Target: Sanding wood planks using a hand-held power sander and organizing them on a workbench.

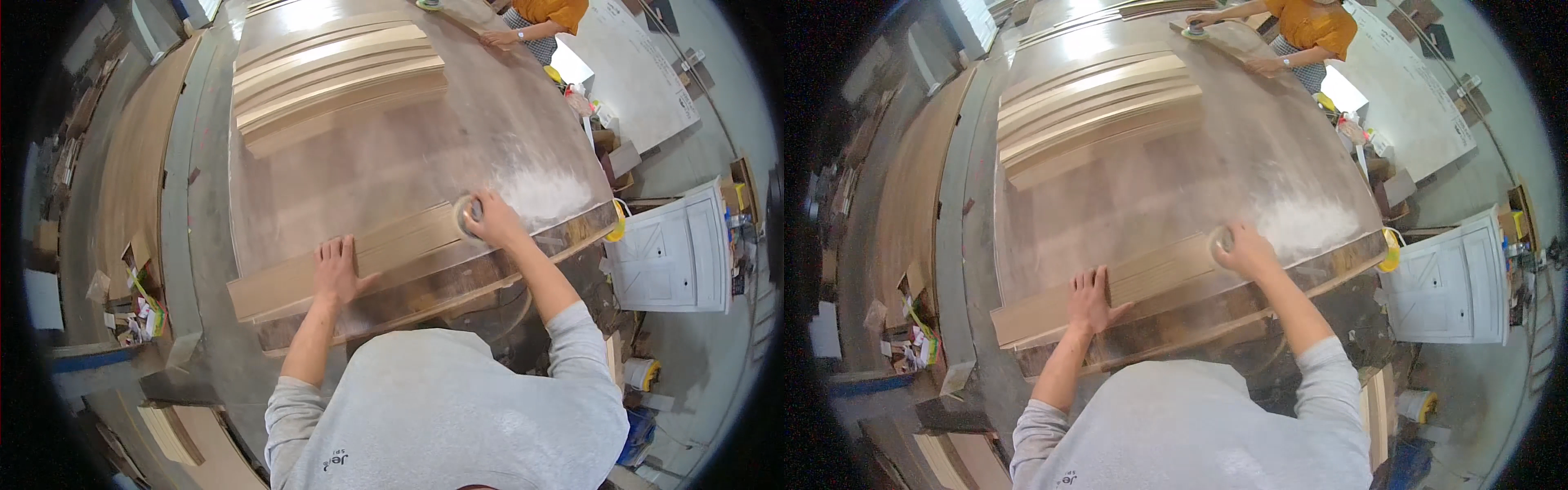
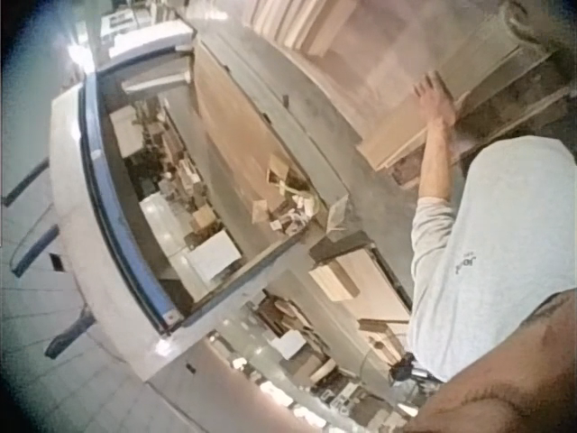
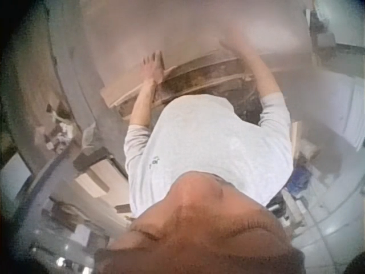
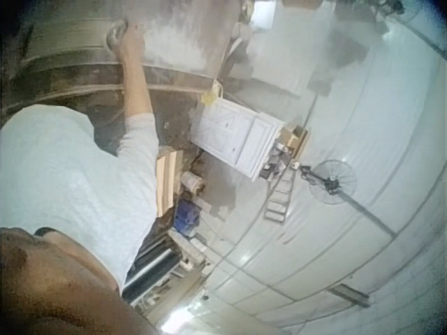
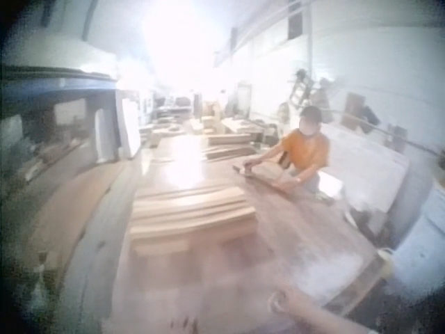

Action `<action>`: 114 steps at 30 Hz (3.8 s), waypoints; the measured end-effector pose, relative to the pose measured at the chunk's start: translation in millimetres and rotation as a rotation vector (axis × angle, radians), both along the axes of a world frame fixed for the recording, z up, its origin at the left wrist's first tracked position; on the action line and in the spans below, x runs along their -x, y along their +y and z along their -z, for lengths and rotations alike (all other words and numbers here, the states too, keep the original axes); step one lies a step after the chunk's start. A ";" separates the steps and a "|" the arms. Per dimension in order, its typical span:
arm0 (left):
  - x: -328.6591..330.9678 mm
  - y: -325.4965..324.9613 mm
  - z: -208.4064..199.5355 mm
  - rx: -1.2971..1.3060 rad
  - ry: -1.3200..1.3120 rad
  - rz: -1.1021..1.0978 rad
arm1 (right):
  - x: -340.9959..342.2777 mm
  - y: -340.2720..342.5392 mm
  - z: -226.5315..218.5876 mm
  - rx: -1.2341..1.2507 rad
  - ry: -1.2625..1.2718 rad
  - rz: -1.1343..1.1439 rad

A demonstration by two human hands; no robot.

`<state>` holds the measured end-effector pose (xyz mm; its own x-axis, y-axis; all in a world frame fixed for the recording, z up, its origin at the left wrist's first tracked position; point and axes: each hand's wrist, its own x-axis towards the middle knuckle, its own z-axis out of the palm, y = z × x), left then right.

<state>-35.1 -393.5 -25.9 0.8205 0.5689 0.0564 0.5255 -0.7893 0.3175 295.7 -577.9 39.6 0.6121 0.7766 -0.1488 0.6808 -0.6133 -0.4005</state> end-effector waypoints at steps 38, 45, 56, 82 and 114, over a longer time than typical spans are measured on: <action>118.0 47.5 1.7 -0.059 0.078 -0.126 | 69.9 48.6 90.8 -0.355 -0.180 -0.647; 157.9 65.7 18.2 -0.135 0.082 -0.111 | 54.0 46.6 77.1 -0.393 -0.172 -0.597; 145.3 60.2 3.2 -0.146 -0.001 -0.102 | -43.0 13.0 49.4 -0.030 0.008 0.414; 138.9 68.8 17.0 -0.138 -0.098 -0.047 | 238.2 156.0 2.2 -0.013 0.046 -0.481; 138.4 66.8 15.2 -0.186 -0.114 -0.057 | 214.3 161.7 -3.6 0.031 0.019 -0.403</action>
<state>-173.5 -326.7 -41.0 0.7699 0.5850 0.2552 0.5395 -0.8101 0.2295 81.4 -416.3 43.2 0.2562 0.9488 -0.1846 0.8618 -0.3107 -0.4010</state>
